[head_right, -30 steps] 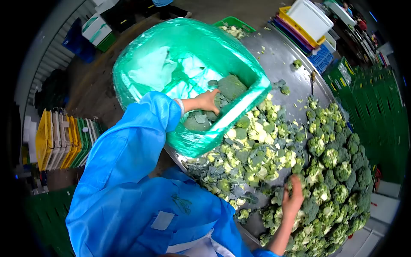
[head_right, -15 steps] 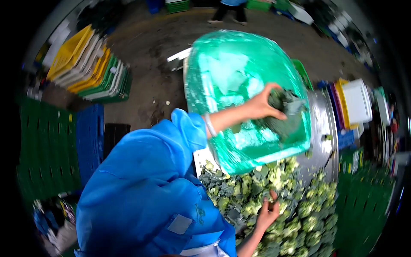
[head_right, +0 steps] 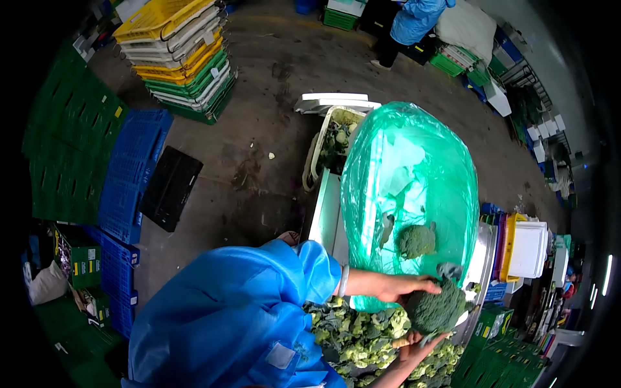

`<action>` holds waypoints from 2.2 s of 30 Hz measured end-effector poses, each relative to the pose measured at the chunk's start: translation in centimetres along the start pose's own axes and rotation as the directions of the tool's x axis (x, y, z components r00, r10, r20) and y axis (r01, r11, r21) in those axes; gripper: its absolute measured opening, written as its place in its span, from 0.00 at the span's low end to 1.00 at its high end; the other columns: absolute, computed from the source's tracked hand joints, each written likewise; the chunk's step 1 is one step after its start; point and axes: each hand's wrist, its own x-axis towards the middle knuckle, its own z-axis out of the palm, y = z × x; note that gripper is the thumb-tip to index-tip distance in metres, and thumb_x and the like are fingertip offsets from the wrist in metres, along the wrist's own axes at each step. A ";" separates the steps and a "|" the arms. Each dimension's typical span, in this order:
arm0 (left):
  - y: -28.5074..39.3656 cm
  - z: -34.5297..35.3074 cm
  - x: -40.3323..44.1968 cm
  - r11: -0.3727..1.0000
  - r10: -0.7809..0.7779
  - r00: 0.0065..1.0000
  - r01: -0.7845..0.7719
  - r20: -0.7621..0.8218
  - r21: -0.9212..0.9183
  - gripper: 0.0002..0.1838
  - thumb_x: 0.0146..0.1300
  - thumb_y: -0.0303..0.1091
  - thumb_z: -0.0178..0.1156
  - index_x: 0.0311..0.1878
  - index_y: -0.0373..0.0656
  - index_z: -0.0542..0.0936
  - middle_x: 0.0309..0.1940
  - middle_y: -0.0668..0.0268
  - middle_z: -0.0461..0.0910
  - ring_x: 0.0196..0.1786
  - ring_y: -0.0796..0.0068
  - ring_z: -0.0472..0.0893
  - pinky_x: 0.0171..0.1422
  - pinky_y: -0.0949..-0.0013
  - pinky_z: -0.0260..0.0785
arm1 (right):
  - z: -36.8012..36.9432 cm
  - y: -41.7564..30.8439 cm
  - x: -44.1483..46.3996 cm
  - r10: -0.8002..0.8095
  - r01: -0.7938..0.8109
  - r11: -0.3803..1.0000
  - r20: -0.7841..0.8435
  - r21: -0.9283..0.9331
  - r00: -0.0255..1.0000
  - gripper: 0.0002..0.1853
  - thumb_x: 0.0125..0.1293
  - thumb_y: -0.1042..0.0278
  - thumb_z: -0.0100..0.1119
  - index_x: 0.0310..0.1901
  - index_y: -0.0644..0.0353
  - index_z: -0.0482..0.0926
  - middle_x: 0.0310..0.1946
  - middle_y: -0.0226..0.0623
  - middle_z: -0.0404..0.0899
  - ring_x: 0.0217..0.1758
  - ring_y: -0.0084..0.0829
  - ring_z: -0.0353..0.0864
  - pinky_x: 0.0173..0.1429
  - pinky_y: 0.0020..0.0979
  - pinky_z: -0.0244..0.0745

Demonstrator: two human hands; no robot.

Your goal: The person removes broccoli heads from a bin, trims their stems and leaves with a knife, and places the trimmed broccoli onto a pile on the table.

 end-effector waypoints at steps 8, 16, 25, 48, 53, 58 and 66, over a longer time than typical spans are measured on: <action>2.6 -2.0 0.2 0.710 0.156 0.987 -0.141 0.042 0.690 0.54 0.68 0.71 0.48 0.79 0.34 0.46 0.75 0.45 0.51 0.77 0.51 0.55 0.78 0.57 0.52 | 0.9 1.3 -2.1 -0.126 0.118 0.983 -0.053 -0.140 0.991 0.27 0.73 0.50 0.54 0.67 0.55 0.69 0.53 0.38 0.77 0.51 0.35 0.76 0.53 0.34 0.76; 6.1 -3.4 -1.3 0.552 0.140 0.980 -0.196 0.141 0.811 0.57 0.54 0.56 0.71 0.80 0.52 0.48 0.73 0.48 0.57 0.72 0.45 0.63 0.73 0.52 0.60 | 3.0 0.5 2.3 -0.286 0.149 0.896 -0.288 -0.419 0.914 0.26 0.70 0.56 0.61 0.65 0.57 0.68 0.18 0.22 0.61 0.13 0.16 0.56 0.18 0.25 0.53; 7.2 -5.4 -2.1 0.635 0.405 0.910 -0.351 0.091 0.688 0.66 0.41 0.40 0.79 0.80 0.52 0.44 0.72 0.47 0.57 0.70 0.43 0.64 0.71 0.51 0.61 | 12.3 0.5 -0.6 -0.480 0.297 0.649 -0.074 -0.700 0.874 0.27 0.69 0.63 0.64 0.65 0.63 0.67 0.34 0.31 0.72 0.27 0.19 0.68 0.29 0.24 0.62; 9.6 -8.1 -4.9 0.423 0.447 0.894 -0.183 -0.028 0.887 0.52 0.47 0.45 0.74 0.75 0.51 0.57 0.64 0.37 0.64 0.60 0.36 0.74 0.59 0.50 0.74 | 13.9 3.2 1.2 -0.488 0.449 0.142 0.332 -0.882 0.807 0.24 0.73 0.51 0.46 0.33 0.68 0.75 0.20 0.42 0.70 0.22 0.33 0.66 0.28 0.37 0.62; 9.4 -8.2 -5.0 0.387 0.506 0.862 -0.194 -0.032 0.902 0.55 0.46 0.48 0.74 0.76 0.53 0.54 0.66 0.34 0.61 0.61 0.32 0.72 0.50 0.51 0.79 | 7.8 4.8 1.7 -0.440 0.369 -0.008 0.335 -0.929 0.834 0.26 0.72 0.44 0.48 0.46 0.65 0.78 0.23 0.41 0.70 0.26 0.38 0.65 0.34 0.41 0.59; 10.2 -9.2 -4.4 0.403 0.527 0.850 -0.247 -0.002 0.881 0.56 0.46 0.44 0.75 0.77 0.51 0.53 0.67 0.34 0.57 0.62 0.31 0.70 0.52 0.51 0.78 | 10.1 4.2 2.2 -0.473 0.411 0.159 0.297 -0.898 0.829 0.26 0.72 0.44 0.48 0.34 0.64 0.76 0.21 0.37 0.68 0.24 0.33 0.64 0.30 0.37 0.58; 11.3 -9.3 -4.4 0.469 0.535 0.841 -0.215 -0.081 0.857 0.56 0.46 0.45 0.75 0.76 0.51 0.54 0.66 0.35 0.59 0.65 0.32 0.67 0.58 0.49 0.76 | 10.4 4.4 3.8 -0.517 0.356 0.182 0.219 -0.917 0.827 0.23 0.74 0.52 0.46 0.32 0.67 0.75 0.20 0.38 0.68 0.24 0.30 0.64 0.30 0.37 0.61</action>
